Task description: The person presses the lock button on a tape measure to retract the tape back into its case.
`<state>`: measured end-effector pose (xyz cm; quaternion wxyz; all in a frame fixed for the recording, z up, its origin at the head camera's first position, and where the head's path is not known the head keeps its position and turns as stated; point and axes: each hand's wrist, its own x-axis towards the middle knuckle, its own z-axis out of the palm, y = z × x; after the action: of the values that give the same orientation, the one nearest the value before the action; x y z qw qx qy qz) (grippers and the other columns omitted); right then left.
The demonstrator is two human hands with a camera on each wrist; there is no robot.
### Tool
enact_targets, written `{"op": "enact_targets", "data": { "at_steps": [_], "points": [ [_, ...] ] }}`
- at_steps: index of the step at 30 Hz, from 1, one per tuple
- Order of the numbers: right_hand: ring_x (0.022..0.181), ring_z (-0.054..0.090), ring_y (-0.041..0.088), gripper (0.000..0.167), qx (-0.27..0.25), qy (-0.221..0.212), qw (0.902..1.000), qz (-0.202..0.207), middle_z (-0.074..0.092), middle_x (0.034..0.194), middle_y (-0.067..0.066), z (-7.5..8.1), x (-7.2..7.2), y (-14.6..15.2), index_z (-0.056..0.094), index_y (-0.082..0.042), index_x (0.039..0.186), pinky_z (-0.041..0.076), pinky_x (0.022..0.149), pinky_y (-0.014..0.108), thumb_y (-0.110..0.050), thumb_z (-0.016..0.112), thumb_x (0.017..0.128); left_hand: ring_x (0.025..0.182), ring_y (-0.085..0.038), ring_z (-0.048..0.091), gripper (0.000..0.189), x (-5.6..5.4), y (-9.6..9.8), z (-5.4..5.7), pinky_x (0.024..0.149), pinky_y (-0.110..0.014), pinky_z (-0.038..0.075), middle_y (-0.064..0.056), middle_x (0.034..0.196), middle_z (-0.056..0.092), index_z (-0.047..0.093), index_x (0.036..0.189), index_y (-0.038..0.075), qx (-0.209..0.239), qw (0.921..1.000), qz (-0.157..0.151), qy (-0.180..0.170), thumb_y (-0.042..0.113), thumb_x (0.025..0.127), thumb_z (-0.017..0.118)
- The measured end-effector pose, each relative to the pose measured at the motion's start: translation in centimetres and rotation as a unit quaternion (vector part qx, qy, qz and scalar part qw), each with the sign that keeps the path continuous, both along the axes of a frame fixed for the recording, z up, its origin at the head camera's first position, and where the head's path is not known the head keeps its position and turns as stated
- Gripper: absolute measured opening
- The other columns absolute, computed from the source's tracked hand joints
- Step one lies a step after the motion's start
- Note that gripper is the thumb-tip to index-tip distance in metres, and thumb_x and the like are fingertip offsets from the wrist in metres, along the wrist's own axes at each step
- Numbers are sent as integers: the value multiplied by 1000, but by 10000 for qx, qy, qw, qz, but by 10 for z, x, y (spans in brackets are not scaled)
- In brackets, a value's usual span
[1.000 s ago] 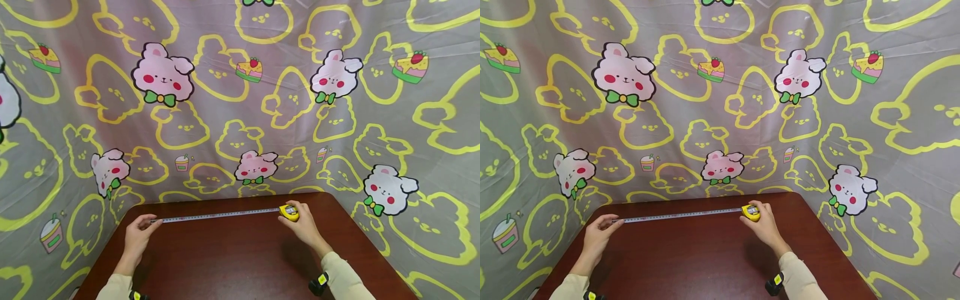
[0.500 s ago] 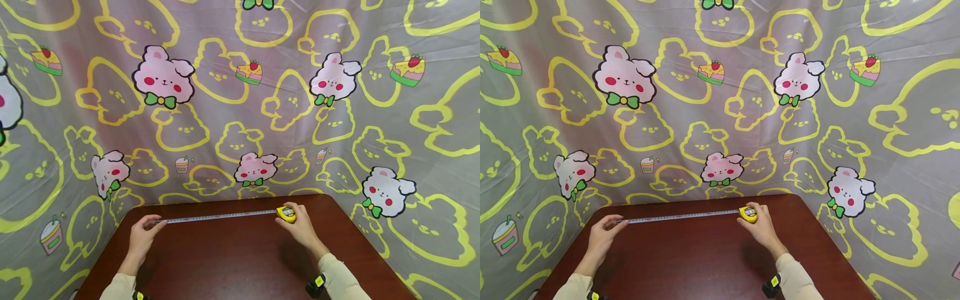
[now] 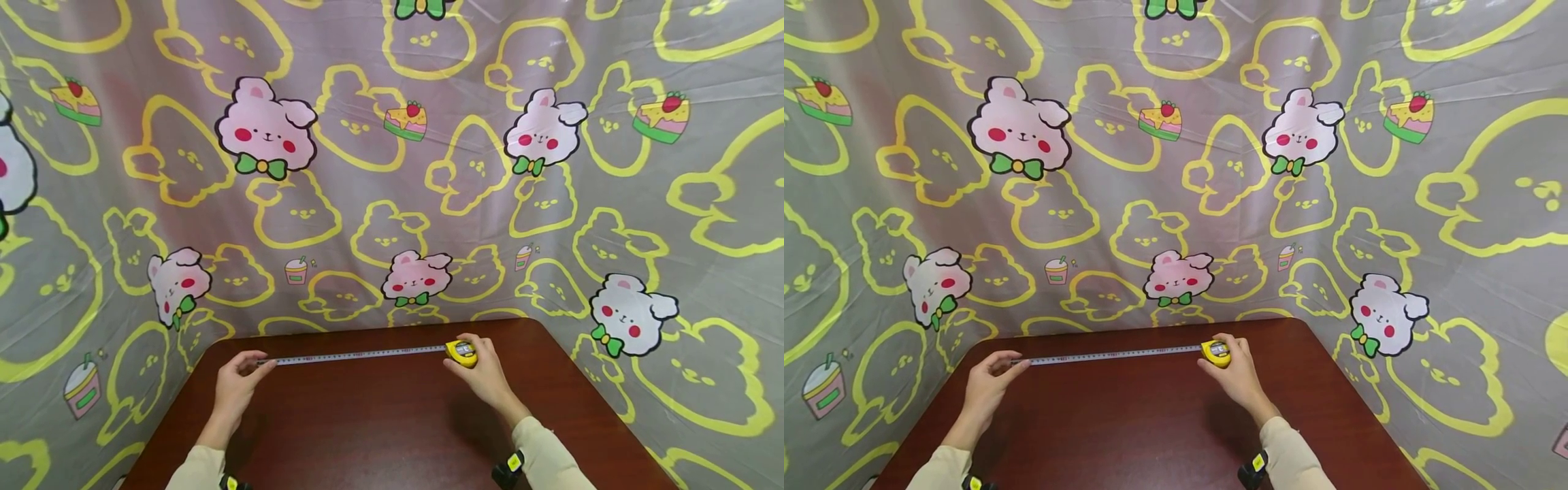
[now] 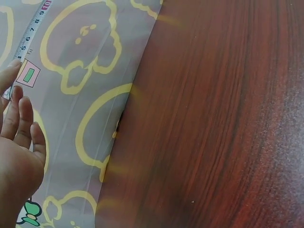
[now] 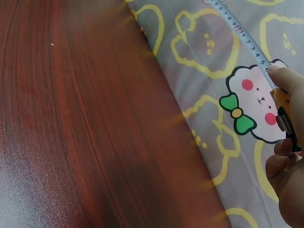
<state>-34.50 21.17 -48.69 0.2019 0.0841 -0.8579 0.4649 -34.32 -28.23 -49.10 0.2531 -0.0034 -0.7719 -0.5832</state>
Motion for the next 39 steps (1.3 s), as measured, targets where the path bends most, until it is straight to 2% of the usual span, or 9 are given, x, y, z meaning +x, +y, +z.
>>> {"op": "enact_targets", "data": {
  "at_steps": [6,16,23,29,39],
  "points": [
    [103,55,30,64,-19,-44,10000,41,49,118,13,-2,0,-3,60,-11,134,50,87,41,-33,91,82,82,-11,58,32,-1,1,-3,69,-22,44,0,88,70,72,108,0,-2,10000,-21,-15,18,87,87],
    [105,55,30,63,-89,-88,9999,87,48,119,12,-1,-1,-10,58,-13,135,53,87,39,-33,89,83,83,-11,57,38,-4,8,2,70,-22,44,-1,91,71,70,111,-6,41,9999,-136,47,18,86,88],
    [105,55,29,62,-66,-94,9999,85,48,119,10,-4,-1,-14,58,-17,134,53,88,38,-34,89,83,83,-10,58,32,-6,13,-1,71,-21,44,-1,90,71,72,107,-4,45,9997,-179,166,14,86,87],
    [105,55,29,63,-84,-80,9999,95,48,118,11,-5,-1,-16,58,-15,133,53,87,39,-33,90,83,81,-13,58,34,-6,17,-3,69,-23,42,0,87,70,71,107,-5,81,9997,-196,109,15,85,88],
    [103,55,28,64,-119,-27,9998,130,48,117,11,-4,-4,-21,59,-12,134,52,86,37,-34,90,82,83,-13,57,33,-9,24,0,69,-23,44,-3,91,71,72,108,-2,202,9993,-280,138,15,84,89]
  ]
}}
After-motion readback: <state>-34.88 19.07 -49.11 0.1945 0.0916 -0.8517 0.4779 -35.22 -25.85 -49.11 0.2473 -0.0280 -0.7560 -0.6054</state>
